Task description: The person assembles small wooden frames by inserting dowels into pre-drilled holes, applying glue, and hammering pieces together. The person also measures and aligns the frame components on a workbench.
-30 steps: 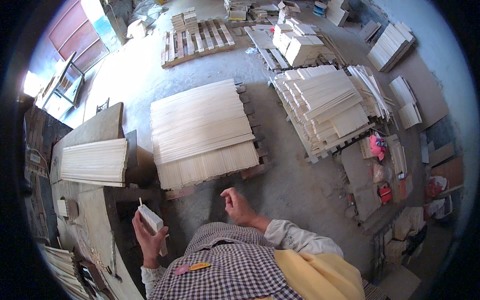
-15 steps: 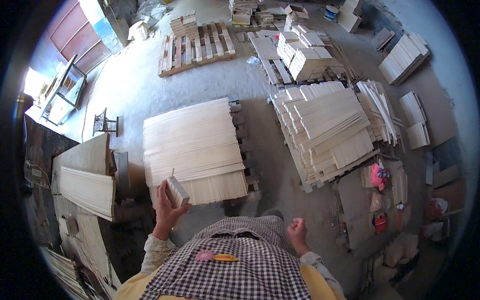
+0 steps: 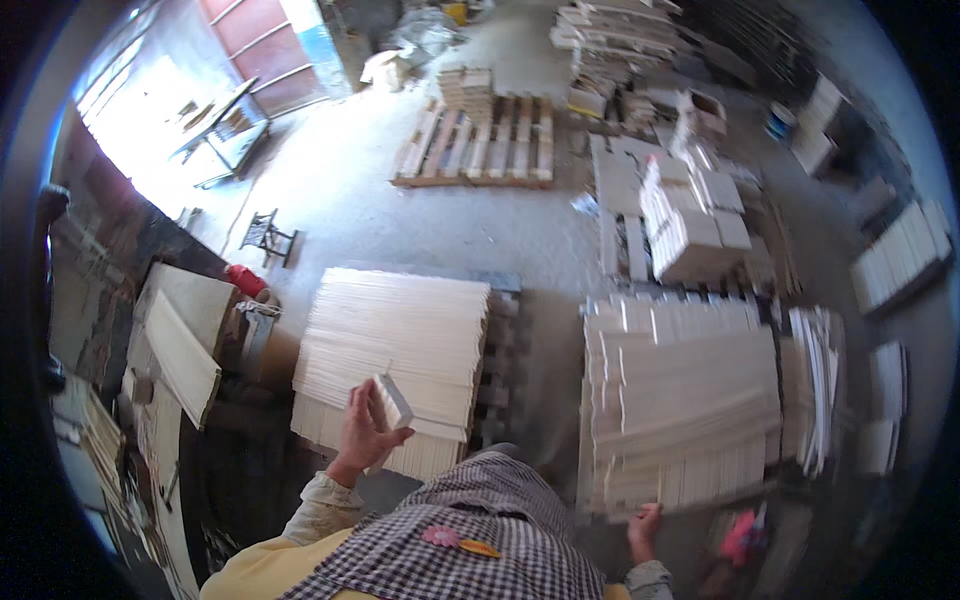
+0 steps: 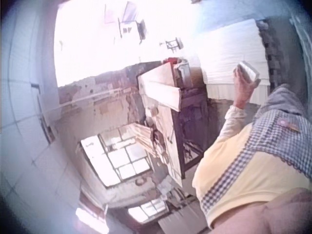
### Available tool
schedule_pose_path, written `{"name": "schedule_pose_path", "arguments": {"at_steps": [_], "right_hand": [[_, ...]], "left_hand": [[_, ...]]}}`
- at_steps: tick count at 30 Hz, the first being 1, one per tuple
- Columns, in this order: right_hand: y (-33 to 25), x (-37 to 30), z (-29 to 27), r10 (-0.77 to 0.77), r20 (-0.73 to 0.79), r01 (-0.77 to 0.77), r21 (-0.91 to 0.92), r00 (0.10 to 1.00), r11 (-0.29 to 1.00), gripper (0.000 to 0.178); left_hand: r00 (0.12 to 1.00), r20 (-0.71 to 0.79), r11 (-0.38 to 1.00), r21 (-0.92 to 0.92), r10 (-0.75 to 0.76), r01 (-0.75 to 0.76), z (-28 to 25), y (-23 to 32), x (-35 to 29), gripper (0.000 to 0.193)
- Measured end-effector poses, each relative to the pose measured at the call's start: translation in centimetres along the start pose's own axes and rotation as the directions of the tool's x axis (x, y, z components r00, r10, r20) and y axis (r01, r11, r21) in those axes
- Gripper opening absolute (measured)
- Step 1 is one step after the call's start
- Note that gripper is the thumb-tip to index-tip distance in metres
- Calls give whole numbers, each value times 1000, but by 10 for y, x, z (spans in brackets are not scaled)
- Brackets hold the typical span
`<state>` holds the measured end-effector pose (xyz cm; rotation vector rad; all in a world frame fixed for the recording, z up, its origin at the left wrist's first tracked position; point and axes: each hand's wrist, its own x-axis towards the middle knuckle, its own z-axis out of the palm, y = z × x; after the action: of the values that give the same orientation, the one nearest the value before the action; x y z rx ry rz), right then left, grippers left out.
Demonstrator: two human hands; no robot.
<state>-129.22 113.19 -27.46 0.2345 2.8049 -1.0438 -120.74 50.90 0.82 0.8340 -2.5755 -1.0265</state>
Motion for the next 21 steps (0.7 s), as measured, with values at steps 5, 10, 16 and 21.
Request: {"name": "schedule_pose_path", "arguments": {"at_steps": [5, 10, 16, 21], "right_hand": [[-99, 210, -23, -60, -75, 67, 88, 995, 994, 39], [-189, 330, 0, -309, 209, 316, -1, 928, 949, 23], [-114, 458, 117, -295, 407, 429, -292, 864, 855, 17], [-300, 546, 168, -243, 537, 453, -304, 808, 838, 18]], "left_hand": [[999, -45, 996, 80, -28, 32, 27, 24, 62, 109], [970, -86, 957, 166, -227, 239, 39, 58, 128, 111], [925, -217, 943, 43, -312, 329, 54, 53, 252, 113], [864, -347, 903, 94, -365, 420, 23, 61, 329, 116]]}}
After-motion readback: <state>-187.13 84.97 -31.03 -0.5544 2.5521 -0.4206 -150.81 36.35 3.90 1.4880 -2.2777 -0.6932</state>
